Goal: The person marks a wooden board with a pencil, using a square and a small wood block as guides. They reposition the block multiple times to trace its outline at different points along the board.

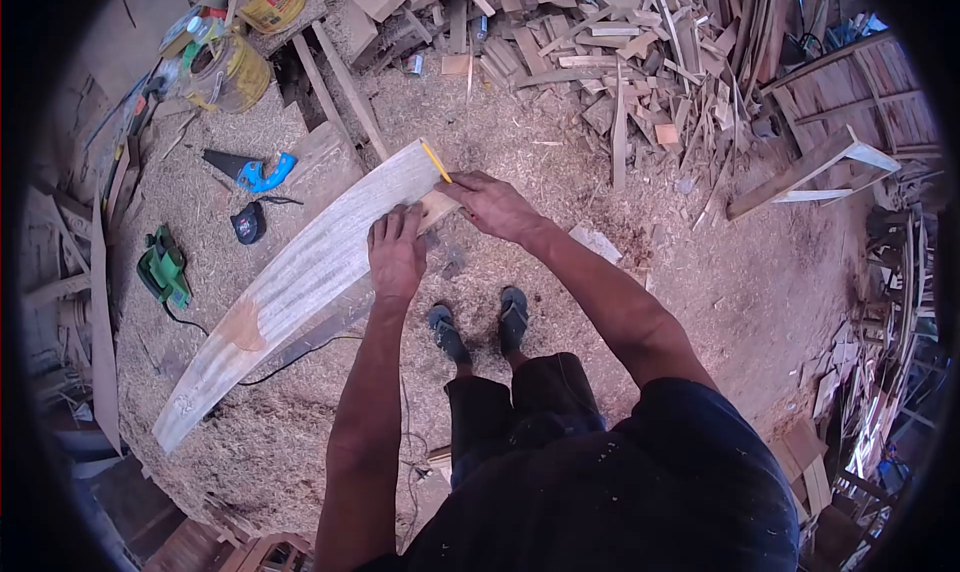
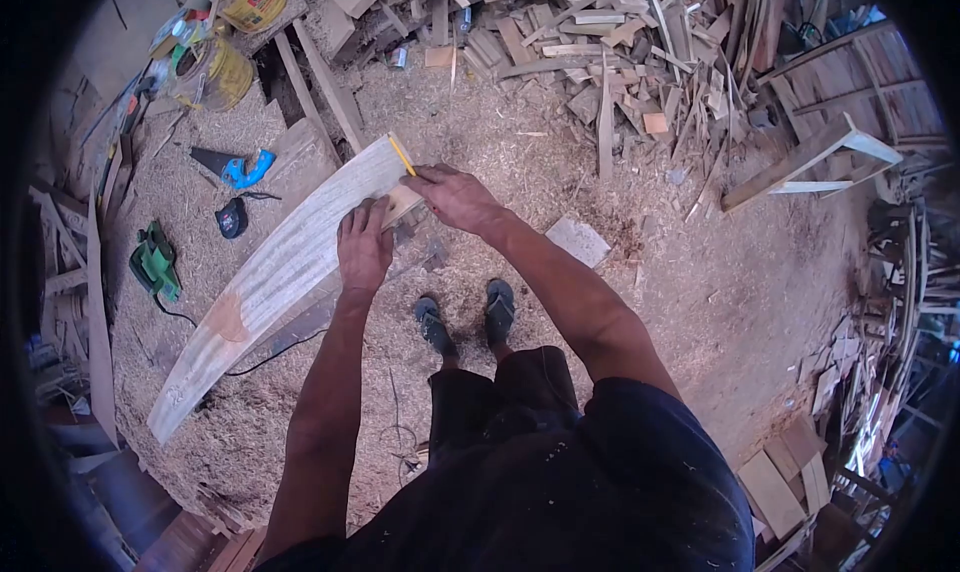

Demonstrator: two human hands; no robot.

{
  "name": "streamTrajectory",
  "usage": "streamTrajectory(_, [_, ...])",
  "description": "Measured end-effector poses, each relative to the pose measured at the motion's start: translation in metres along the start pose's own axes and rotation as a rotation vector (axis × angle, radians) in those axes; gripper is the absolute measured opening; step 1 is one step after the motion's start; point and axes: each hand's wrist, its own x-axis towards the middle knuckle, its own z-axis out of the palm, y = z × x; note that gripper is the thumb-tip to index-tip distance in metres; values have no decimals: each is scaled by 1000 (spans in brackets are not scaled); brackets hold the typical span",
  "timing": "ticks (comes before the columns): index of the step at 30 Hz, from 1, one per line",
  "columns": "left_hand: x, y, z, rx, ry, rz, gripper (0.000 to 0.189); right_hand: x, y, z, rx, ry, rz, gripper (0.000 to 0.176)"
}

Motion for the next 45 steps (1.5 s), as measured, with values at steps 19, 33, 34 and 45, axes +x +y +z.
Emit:
streamTrajectory(19, [4, 7, 4, -32, 79, -3, 64, 3, 25, 15, -123, 98, -169, 57])
streamTrajectory(33, [4, 20, 5, 116, 186, 42, 52, 1, 28, 13, -84, 69, -202, 63])
streamTrajectory(34, [6, 23, 10, 124, 178, 26, 50, 2, 29, 12, -76, 69, -205, 63])
streamTrajectory(45, [2, 32, 17, 220, 129, 42, 45, 5, 18, -17, -124, 37, -203, 61])
